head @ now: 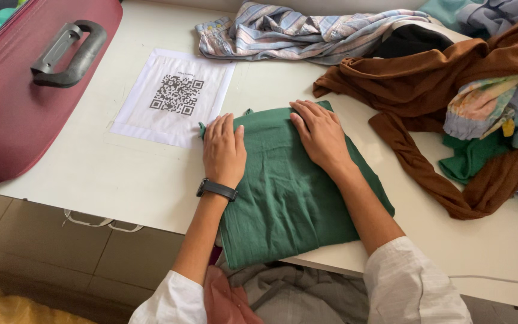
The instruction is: The person folds black pants, green pants, and a blue shirt, placing each item into a maroon suitcase located on a white desk.
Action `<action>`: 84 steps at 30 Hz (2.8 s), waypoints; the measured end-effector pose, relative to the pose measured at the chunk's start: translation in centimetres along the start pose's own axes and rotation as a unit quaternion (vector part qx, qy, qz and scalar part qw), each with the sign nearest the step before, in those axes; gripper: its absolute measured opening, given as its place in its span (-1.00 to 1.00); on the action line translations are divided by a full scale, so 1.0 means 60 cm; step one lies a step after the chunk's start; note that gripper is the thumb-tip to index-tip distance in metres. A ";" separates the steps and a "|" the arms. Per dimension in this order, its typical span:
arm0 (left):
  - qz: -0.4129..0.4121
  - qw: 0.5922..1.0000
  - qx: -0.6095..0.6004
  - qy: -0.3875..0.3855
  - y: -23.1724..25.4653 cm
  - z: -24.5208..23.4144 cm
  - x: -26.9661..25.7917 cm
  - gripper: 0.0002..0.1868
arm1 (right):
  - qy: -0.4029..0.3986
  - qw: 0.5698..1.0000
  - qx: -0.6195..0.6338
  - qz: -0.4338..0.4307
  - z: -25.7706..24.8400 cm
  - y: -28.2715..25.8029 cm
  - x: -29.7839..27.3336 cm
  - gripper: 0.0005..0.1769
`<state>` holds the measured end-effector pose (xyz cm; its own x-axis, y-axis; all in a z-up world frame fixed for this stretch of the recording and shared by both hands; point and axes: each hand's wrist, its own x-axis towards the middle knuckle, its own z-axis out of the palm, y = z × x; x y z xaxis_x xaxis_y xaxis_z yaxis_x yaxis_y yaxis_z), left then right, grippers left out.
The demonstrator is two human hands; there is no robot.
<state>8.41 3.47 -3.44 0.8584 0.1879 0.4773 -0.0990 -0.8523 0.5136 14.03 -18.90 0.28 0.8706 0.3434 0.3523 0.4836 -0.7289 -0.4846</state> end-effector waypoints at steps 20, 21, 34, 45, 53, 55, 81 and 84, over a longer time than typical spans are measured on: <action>-0.122 0.986 0.045 0.103 0.014 -0.075 0.002 -0.85 | 0.216 0.962 0.148 0.072 -0.050 0.008 0.002 -0.77; -0.122 0.986 0.031 0.112 0.016 -0.079 0.002 -0.86 | 0.225 0.955 0.175 0.084 -0.053 0.008 0.003 -0.76; -0.131 0.983 0.006 0.126 0.002 -0.072 0.004 -0.84 | 0.225 0.906 0.313 0.178 -0.054 0.034 0.006 -0.78; 0.080 0.988 -0.038 0.125 0.046 -0.093 0.005 -0.66 | 0.230 0.973 0.011 -0.025 -0.070 -0.021 -0.011 -0.61; 0.173 0.979 -0.022 -0.109 0.044 -0.061 0.001 -0.42 | -0.039 0.995 -0.031 -0.082 -0.024 -0.034 -0.015 -0.35; 0.164 0.980 -0.020 -0.111 0.042 -0.057 0.002 -0.42 | -0.058 0.997 -0.025 -0.049 -0.019 -0.026 -0.013 -0.34; 0.098 0.985 0.064 -0.124 0.165 -0.054 -0.127 -0.33 | -0.020 0.998 -0.059 -0.005 0.013 0.014 -0.016 -0.34; 0.091 0.985 0.072 -0.129 0.159 -0.053 -0.124 -0.34 | -0.022 0.998 -0.055 -0.001 0.008 0.011 -0.017 -0.34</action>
<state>-0.56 -4.50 0.18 0.9342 -0.0896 0.3453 -0.2072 -0.9242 0.3207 13.49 -19.44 -0.80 0.8734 0.3692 0.3176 0.4755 -0.7873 -0.3926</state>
